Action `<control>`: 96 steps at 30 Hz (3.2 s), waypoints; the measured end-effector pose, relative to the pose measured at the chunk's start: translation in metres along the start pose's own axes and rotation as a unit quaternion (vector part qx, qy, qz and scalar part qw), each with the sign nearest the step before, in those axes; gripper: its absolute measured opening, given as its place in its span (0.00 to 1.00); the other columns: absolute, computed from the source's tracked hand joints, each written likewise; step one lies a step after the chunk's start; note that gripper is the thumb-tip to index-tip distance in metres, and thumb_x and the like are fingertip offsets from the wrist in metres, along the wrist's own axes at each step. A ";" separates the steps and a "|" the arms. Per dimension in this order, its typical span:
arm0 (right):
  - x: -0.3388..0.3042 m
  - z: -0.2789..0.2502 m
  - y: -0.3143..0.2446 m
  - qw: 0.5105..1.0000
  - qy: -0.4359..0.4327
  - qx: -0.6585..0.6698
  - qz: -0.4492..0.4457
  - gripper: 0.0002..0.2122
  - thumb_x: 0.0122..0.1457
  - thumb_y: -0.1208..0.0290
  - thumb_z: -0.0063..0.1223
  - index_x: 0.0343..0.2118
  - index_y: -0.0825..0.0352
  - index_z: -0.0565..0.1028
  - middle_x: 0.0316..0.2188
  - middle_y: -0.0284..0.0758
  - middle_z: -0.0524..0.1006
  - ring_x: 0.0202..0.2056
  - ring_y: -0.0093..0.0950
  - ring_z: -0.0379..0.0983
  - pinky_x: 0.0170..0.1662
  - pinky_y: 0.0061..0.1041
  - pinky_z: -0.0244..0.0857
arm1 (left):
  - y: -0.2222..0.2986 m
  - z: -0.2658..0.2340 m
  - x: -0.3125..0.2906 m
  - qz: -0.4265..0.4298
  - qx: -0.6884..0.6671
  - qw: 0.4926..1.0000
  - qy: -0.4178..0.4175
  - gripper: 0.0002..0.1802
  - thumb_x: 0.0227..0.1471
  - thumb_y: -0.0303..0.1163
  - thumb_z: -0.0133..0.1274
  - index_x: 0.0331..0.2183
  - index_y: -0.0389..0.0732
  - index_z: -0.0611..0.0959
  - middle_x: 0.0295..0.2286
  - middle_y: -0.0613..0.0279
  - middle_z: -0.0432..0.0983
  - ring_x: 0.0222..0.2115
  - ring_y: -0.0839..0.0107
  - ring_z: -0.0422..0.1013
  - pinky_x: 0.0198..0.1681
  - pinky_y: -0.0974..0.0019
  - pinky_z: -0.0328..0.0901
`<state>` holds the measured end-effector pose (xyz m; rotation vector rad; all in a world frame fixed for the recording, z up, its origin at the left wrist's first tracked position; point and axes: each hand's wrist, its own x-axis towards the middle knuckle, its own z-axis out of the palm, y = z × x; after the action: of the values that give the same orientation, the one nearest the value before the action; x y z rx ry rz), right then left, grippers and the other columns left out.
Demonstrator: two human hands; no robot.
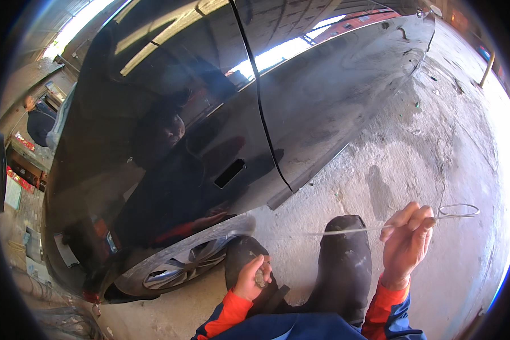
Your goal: The person inserts a wire into the car door lock hole, then attaches a small metal lock cylinder to the wire and pulls it into place. The person repeatedly adjusts the lock cylinder with both hands to align it with the door.
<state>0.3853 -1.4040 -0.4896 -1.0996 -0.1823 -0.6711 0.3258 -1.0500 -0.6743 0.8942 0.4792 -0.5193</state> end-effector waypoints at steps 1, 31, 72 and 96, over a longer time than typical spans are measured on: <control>0.008 0.005 -0.003 1.000 -0.002 -0.009 -0.024 0.21 0.79 0.50 0.36 0.34 0.62 0.61 0.28 0.38 0.68 0.22 0.29 0.70 0.26 0.24 0.68 | -0.002 -0.002 -0.002 0.006 0.001 1.000 0.011 0.25 0.71 0.48 0.53 0.52 0.34 0.80 0.32 0.60 0.79 0.25 0.74 0.72 0.33 0.64 0.70; 0.082 0.062 -0.012 0.999 -0.030 0.005 -0.037 0.23 0.80 0.48 0.32 0.37 0.63 0.70 0.28 0.38 0.72 0.25 0.29 0.73 0.31 0.25 0.69 | -0.031 -0.019 -0.004 0.122 -0.028 0.990 0.057 0.20 0.72 0.42 0.53 0.50 0.33 0.82 0.30 0.55 0.81 0.22 0.71 0.74 0.27 0.64 0.71; 0.059 0.051 -0.038 0.985 -0.166 0.010 0.037 0.14 0.78 0.59 0.45 0.43 0.69 0.68 0.39 0.52 0.82 0.37 0.38 0.87 0.37 0.27 0.83 | 0.048 0.109 -0.055 0.392 0.245 0.869 0.175 0.17 0.74 0.36 0.48 0.55 0.34 0.78 0.30 0.54 0.83 0.18 0.77 0.71 0.24 0.74 0.65; 0.071 0.166 0.024 0.918 -0.329 -0.162 -0.148 0.08 0.70 0.89 0.43 0.38 0.77 0.77 0.41 0.43 0.82 0.41 0.34 0.86 0.45 0.27 0.81 | -0.051 0.018 -0.022 0.228 0.181 0.938 0.187 0.16 0.71 0.36 0.55 0.52 0.36 0.84 0.30 0.58 0.83 0.19 0.81 0.71 0.20 0.73 0.68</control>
<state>0.4859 -1.2830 -0.3987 -1.6159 -0.8558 -0.5855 0.2805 -1.0865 -0.6823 1.4269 0.5050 -0.0026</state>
